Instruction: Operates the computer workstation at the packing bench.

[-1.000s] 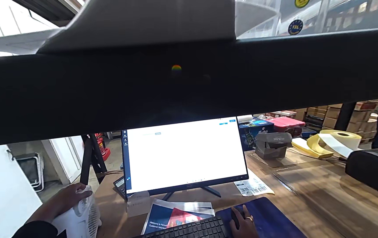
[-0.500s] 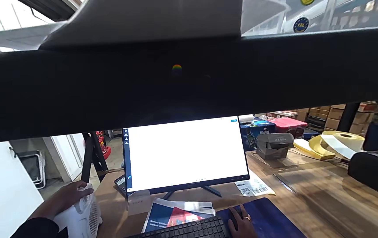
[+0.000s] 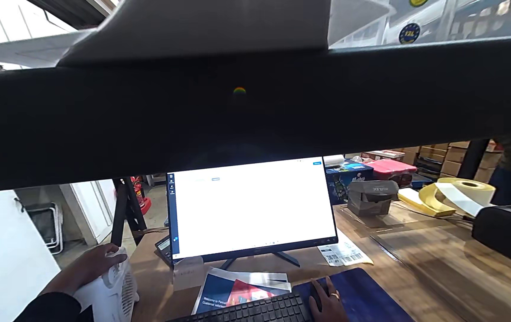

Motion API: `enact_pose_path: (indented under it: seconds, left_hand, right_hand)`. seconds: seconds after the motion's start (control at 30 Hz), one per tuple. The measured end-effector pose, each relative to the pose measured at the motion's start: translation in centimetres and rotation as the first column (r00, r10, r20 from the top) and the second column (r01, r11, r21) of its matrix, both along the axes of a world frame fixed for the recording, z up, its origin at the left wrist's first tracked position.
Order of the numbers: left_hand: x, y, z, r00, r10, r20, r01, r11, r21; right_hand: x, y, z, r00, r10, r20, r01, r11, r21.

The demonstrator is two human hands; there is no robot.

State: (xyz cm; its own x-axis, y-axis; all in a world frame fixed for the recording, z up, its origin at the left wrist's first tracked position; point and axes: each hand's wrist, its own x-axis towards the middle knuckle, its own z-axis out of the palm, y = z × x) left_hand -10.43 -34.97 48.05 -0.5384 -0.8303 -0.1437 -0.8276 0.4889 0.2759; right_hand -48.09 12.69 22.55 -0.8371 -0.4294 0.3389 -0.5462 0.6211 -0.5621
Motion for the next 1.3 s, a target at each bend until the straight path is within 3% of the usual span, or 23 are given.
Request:
enact_pose_path:
  seconds: [0.37, 0.8, 1.3]
  left_hand:
    - [0.1, 0.1, 0.1, 1.0, -0.015, -0.003, 0.015, 1.0, -0.007]
    - [0.2, 0.0, 0.1, 1.0, -0.014, -0.012, 0.014, 1.0, 0.008]
    - [0.2, -1.4, -1.0, 1.0, -0.02, -0.021, 0.02, 1.0, -0.008]
  right_hand:
    - [0.7, 0.2, 1.0, 0.999, -0.035, 0.039, 0.038, 0.996, -0.084]
    - [0.4, 0.3, 0.8, 0.999, -0.042, 0.016, 0.042, 0.999, 0.0]
    - [0.3, 0.3, 0.6, 0.996, -0.094, -0.006, 0.094, 0.995, -0.026]
